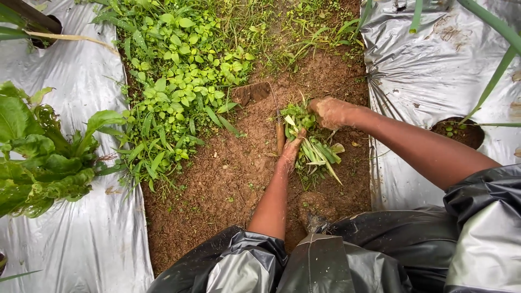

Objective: The person pulls weeds by hand from the soil between rows of plants and gathers them into a pile. They then use a hoe to chop and loosen the soil around the weeds before gathering the uprooted plants and walking to a different spot to drop them.

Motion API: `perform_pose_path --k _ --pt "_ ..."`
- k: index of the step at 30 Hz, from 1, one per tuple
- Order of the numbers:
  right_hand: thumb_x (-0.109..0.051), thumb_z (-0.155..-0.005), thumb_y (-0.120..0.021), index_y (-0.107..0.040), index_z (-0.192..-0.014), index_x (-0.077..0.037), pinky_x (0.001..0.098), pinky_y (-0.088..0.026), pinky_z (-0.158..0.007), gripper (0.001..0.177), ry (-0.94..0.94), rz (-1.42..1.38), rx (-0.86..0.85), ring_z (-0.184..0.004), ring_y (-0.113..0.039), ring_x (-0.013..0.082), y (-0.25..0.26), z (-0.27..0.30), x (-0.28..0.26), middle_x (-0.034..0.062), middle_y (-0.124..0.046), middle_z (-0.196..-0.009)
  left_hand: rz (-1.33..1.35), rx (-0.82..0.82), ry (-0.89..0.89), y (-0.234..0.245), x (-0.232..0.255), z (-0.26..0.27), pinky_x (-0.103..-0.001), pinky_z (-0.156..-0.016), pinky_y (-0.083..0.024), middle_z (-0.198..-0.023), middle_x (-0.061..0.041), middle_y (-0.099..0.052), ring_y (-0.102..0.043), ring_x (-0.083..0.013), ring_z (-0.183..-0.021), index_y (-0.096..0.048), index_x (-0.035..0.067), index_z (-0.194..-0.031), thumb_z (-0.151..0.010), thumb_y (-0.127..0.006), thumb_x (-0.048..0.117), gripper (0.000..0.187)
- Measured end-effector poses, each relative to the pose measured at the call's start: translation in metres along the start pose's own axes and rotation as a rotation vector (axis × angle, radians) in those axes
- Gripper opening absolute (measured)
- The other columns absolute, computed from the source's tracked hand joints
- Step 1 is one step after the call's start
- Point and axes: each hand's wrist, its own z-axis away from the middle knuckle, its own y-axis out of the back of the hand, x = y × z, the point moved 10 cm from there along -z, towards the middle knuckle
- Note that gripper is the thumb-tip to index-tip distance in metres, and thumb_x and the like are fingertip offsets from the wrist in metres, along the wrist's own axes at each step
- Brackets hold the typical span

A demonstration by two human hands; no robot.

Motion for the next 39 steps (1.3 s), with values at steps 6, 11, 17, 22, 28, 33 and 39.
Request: perform_pose_path --k 6,11,17,22,28,33,39 --pt "-0.011 -0.098 -0.060 -0.069 -0.096 -0.001 0.0436 -0.054 -0.086 0.014 0.211 0.327 0.213 -0.076 -0.067 0.0262 -0.027 -0.032 0.014 0.0174 -0.069 -0.087 0.124 0.078 -0.017 0.004 0.030 0.036 -0.058 -0.123 -0.016 -0.156 -0.037 -0.023 -0.022 -0.0485 -0.148 -0.012 -0.013 -0.155 -0.060 -0.075 0.087 0.151" --pt "-0.009 -0.093 -0.072 -0.072 -0.114 0.003 0.0418 -0.060 -0.086 0.024 0.185 0.326 -0.012 -0.093 -0.070 0.0333 -0.011 0.008 -0.029 0.0227 -0.072 -0.106 0.226 0.005 -0.034 -0.010 0.010 -0.003 -0.054 -0.121 -0.026 -0.149 -0.040 -0.034 -0.035 -0.0430 -0.142 -0.022 -0.018 -0.150 -0.067 -0.092 0.059 0.133" --pt "-0.008 -0.098 -0.066 -0.059 -0.121 0.010 0.0336 -0.060 -0.061 0.030 0.311 -0.032 0.336 -0.078 -0.069 0.0311 0.036 0.002 -0.081 0.0267 -0.065 -0.104 -0.063 0.229 0.002 -0.008 -0.028 -0.029 -0.046 -0.105 -0.047 -0.113 -0.021 -0.070 -0.064 -0.0348 -0.117 -0.070 0.000 -0.111 -0.058 -0.094 0.065 0.087" --pt "-0.015 -0.092 -0.066 -0.065 -0.103 0.009 0.0216 -0.059 -0.049 0.027 0.187 -0.498 0.251 -0.063 -0.070 0.0170 -0.033 -0.065 -0.064 0.0177 -0.062 -0.091 -0.050 0.280 -0.041 -0.016 -0.016 -0.012 -0.053 -0.104 -0.045 -0.110 -0.027 -0.069 -0.063 -0.0397 -0.117 -0.065 -0.010 -0.111 -0.062 -0.094 0.044 0.079" --pt "-0.032 -0.090 -0.073 -0.064 -0.119 0.002 0.0354 -0.058 -0.066 0.045 -0.048 -0.145 0.219 -0.082 -0.068 0.0275 -0.059 -0.095 -0.050 0.0262 -0.062 -0.109 -0.067 0.196 0.007 -0.015 -0.020 0.008 -0.054 -0.099 -0.048 -0.108 -0.027 -0.070 -0.065 -0.0413 -0.113 -0.072 -0.007 -0.100 -0.074 -0.087 0.043 0.058" --pt "-0.039 -0.092 -0.077 -0.045 -0.148 -0.013 0.0510 -0.046 -0.110 0.070 -0.164 -0.267 0.287 -0.131 -0.052 0.0367 -0.043 -0.078 -0.067 0.0217 -0.047 -0.147 -0.128 0.135 0.042 -0.009 0.002 0.016 -0.055 -0.100 -0.049 -0.110 -0.029 -0.069 -0.066 -0.0434 -0.110 -0.072 -0.003 -0.098 -0.077 -0.085 0.053 0.061" --pt "-0.034 -0.100 -0.063 -0.059 -0.119 -0.011 0.0220 -0.039 -0.040 0.030 0.245 -0.231 0.358 -0.055 -0.046 0.0107 0.060 -0.007 -0.164 0.0056 -0.057 -0.097 -0.320 0.014 0.093 -0.029 0.009 0.007 -0.019 -0.044 -0.044 -0.108 -0.008 -0.074 -0.037 -0.0028 -0.041 -0.008 0.018 -0.164 -0.071 -0.074 0.054 0.120"
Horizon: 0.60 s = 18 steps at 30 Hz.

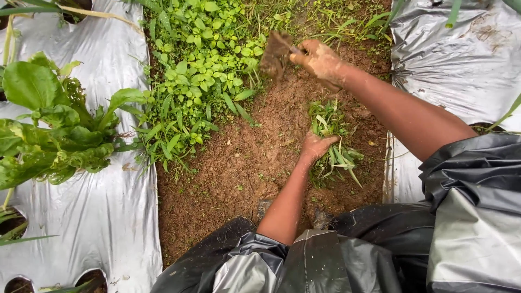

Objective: The person pulls weeds by hand from the soil between rows of plants and gathers them into a pile. They then use a hoe to chop and loosen the soil around the weeds before gathering the uprooted plants and walking to a different spot to drop them.

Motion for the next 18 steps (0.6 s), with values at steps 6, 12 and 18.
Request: perform_pose_path --k 6,12,18 --pt "-0.024 -0.113 -0.052 -0.046 -0.123 -0.014 0.0216 -0.055 -0.051 0.015 0.062 -0.288 0.096 -0.061 -0.056 0.0109 0.074 0.027 0.004 -0.0014 -0.056 -0.082 -0.096 -0.004 -0.090 0.027 0.042 0.020 -0.016 -0.043 -0.041 -0.129 -0.016 -0.066 -0.038 0.0002 -0.043 -0.017 0.018 -0.162 -0.071 -0.080 0.042 0.113" --pt "-0.042 -0.107 -0.052 -0.054 -0.113 -0.016 0.0227 -0.043 -0.032 0.027 -0.261 -0.793 0.473 -0.039 -0.046 0.0073 0.090 0.037 0.147 -0.0056 -0.054 -0.062 -0.678 0.009 -0.165 0.062 0.117 0.068 -0.024 -0.048 -0.039 -0.168 0.000 -0.023 -0.031 -0.0041 -0.044 -0.060 0.000 -0.069 -0.083 -0.074 0.044 0.048" --pt "-0.059 -0.098 -0.055 -0.041 -0.113 -0.015 0.0222 -0.037 -0.030 0.048 -0.328 -0.822 0.661 -0.041 -0.046 0.0065 0.094 0.021 0.172 -0.0039 -0.053 -0.065 -1.167 0.160 -0.301 0.077 0.127 0.061 -0.057 -0.110 -0.038 -0.157 -0.021 -0.032 -0.048 -0.0383 -0.133 -0.014 0.023 -0.161 -0.082 -0.075 0.006 0.101"
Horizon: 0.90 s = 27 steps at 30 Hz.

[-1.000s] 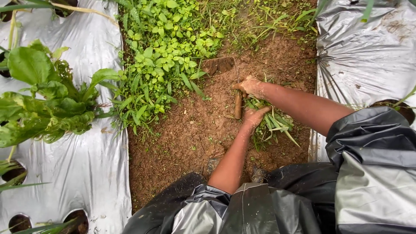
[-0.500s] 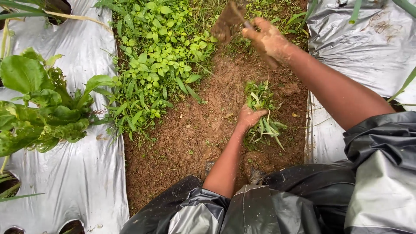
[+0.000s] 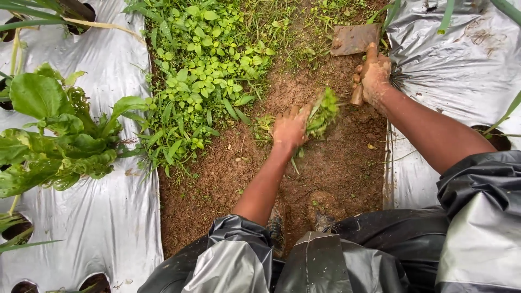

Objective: The person pulls weeds by hand from the soil between rows of plants and gathers them into a pile. They then use a hoe to chop and loosen the soil around the weeds before gathering the uprooted plants and walking to a different spot to drop them.

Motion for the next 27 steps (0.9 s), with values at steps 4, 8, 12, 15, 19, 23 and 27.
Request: perform_pose_path --k 4,8,12,15,19,23,27 --pt "-0.061 -0.097 -0.053 -0.036 -0.098 -0.021 0.0252 -0.036 -0.033 0.044 -0.025 -0.058 -0.030 -0.043 -0.045 0.0089 -0.015 -0.010 0.014 -0.0035 -0.052 -0.066 -0.170 -0.013 -0.082 -0.049 -0.002 0.005 -0.050 -0.119 -0.020 -0.159 -0.012 -0.028 -0.025 -0.0303 -0.144 0.000 0.035 -0.159 -0.080 -0.065 -0.002 0.110" --pt "-0.057 -0.100 -0.051 -0.043 -0.098 -0.018 0.0241 -0.035 -0.033 0.040 -0.063 -0.038 -0.081 -0.042 -0.045 0.0078 -0.030 -0.006 0.028 -0.0034 -0.052 -0.064 -0.265 -0.063 -0.116 -0.069 0.003 0.006 -0.052 -0.115 -0.029 -0.160 -0.018 -0.026 -0.032 -0.0329 -0.141 0.007 0.036 -0.159 -0.066 -0.081 -0.005 0.135" --pt "-0.055 -0.098 -0.051 -0.044 -0.107 -0.015 0.0229 -0.038 -0.030 0.041 0.079 -0.130 0.000 -0.042 -0.045 0.0082 -0.031 -0.004 0.003 -0.0025 -0.050 -0.064 -0.319 0.010 -0.121 -0.073 -0.003 -0.003 -0.049 -0.108 -0.039 -0.155 -0.016 -0.035 -0.040 -0.0314 -0.135 0.006 0.037 -0.159 -0.065 -0.079 -0.008 0.135" --pt "-0.053 -0.101 -0.048 -0.042 -0.108 -0.015 0.0234 -0.038 -0.030 0.039 0.122 -0.070 -0.056 -0.041 -0.045 0.0083 -0.034 -0.009 0.002 -0.0041 -0.050 -0.063 -0.314 0.042 -0.127 -0.073 -0.001 -0.006 -0.046 -0.104 -0.040 -0.150 -0.014 -0.039 -0.042 -0.0285 -0.130 0.002 0.037 -0.160 -0.062 -0.080 -0.008 0.136" --pt "-0.059 -0.096 -0.053 -0.047 -0.102 -0.020 0.0252 -0.036 -0.034 0.040 -0.060 -0.114 -0.076 -0.042 -0.045 0.0089 -0.034 -0.026 0.026 -0.0042 -0.052 -0.061 -0.339 0.072 -0.109 -0.077 -0.004 -0.010 -0.047 -0.104 -0.041 -0.148 -0.013 -0.039 -0.042 -0.0279 -0.126 0.002 0.038 -0.160 -0.058 -0.080 -0.009 0.139" --pt "-0.067 -0.091 -0.044 -0.050 -0.094 -0.017 0.0251 -0.035 -0.036 0.051 -0.039 -0.095 -0.044 -0.044 -0.041 0.0076 -0.035 -0.013 0.010 -0.0051 -0.046 -0.062 -0.332 0.088 -0.101 -0.074 -0.003 -0.011 -0.046 -0.102 -0.043 -0.146 -0.013 -0.041 -0.045 -0.0274 -0.124 0.002 0.037 -0.160 -0.062 -0.078 -0.010 0.135" --pt "-0.061 -0.099 -0.046 -0.049 -0.124 -0.024 0.0221 -0.039 -0.038 0.045 -0.211 -0.026 -0.239 -0.043 -0.040 0.0047 -0.040 -0.035 0.033 -0.0090 -0.045 -0.061 -0.316 0.072 -0.094 -0.081 -0.005 -0.013 -0.049 -0.107 -0.038 -0.152 -0.013 -0.037 -0.041 -0.0299 -0.129 0.005 0.037 -0.160 -0.058 -0.076 -0.015 0.141"
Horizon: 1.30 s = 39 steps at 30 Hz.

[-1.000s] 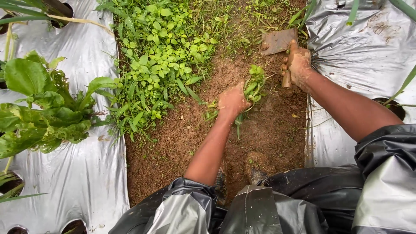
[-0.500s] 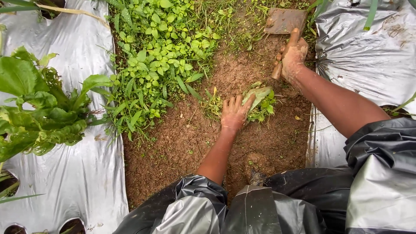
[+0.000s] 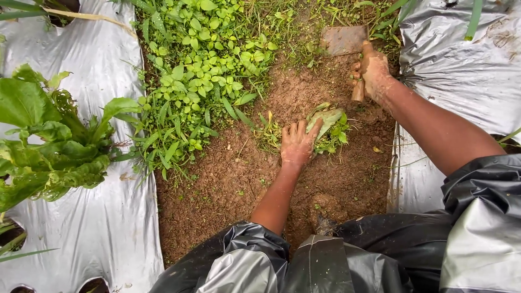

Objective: The person pulls weeds by hand from the soil between rows of plants and gathers them into a pile. They then use a hoe to chop and loosen the soil around the weeds before gathering the uprooted plants and walking to a different spot to drop them.

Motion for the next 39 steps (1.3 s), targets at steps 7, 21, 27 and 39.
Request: perform_pose_path --k 7,21,27,39 --pt "-0.053 -0.103 -0.046 -0.047 -0.117 -0.017 0.0236 -0.043 -0.035 0.039 0.155 0.001 0.023 -0.042 -0.045 0.0065 -0.013 0.021 -0.027 -0.0051 -0.050 -0.062 -0.029 0.060 0.003 0.006 0.001 0.001 -0.046 -0.103 -0.041 -0.147 -0.012 -0.040 -0.043 -0.0278 -0.125 0.001 0.037 -0.160 -0.056 -0.080 -0.010 0.140" --pt "-0.066 -0.097 -0.053 -0.049 -0.074 -0.019 0.0255 -0.040 -0.039 0.052 0.038 -0.045 -0.023 -0.043 -0.042 0.0070 -0.023 0.020 0.000 -0.0080 -0.047 -0.058 -0.061 0.294 -0.002 -0.003 0.000 -0.004 -0.050 -0.096 -0.047 -0.134 -0.013 -0.045 -0.050 -0.0261 -0.109 -0.003 0.033 -0.162 -0.063 -0.084 0.003 0.131" --pt "-0.052 -0.105 -0.046 -0.052 -0.112 -0.022 0.0220 -0.039 -0.035 0.032 -0.023 -0.026 -0.002 -0.041 -0.040 0.0054 -0.013 0.013 0.001 -0.0085 -0.045 -0.059 -0.072 0.195 0.004 0.005 0.001 -0.003 -0.048 -0.096 -0.047 -0.136 -0.013 -0.045 -0.050 -0.0258 -0.109 -0.001 0.033 -0.162 -0.065 -0.084 0.004 0.130" --pt "-0.063 -0.102 -0.054 -0.051 -0.094 -0.019 0.0257 -0.044 -0.037 0.045 -0.037 0.294 -0.253 -0.039 -0.045 0.0083 -0.006 0.047 0.051 -0.0126 -0.043 -0.059 0.203 0.441 0.003 0.017 -0.003 0.013 -0.050 -0.102 -0.039 -0.122 -0.007 -0.047 -0.053 -0.0247 -0.106 -0.037 0.032 -0.149 -0.094 -0.068 0.031 0.063"
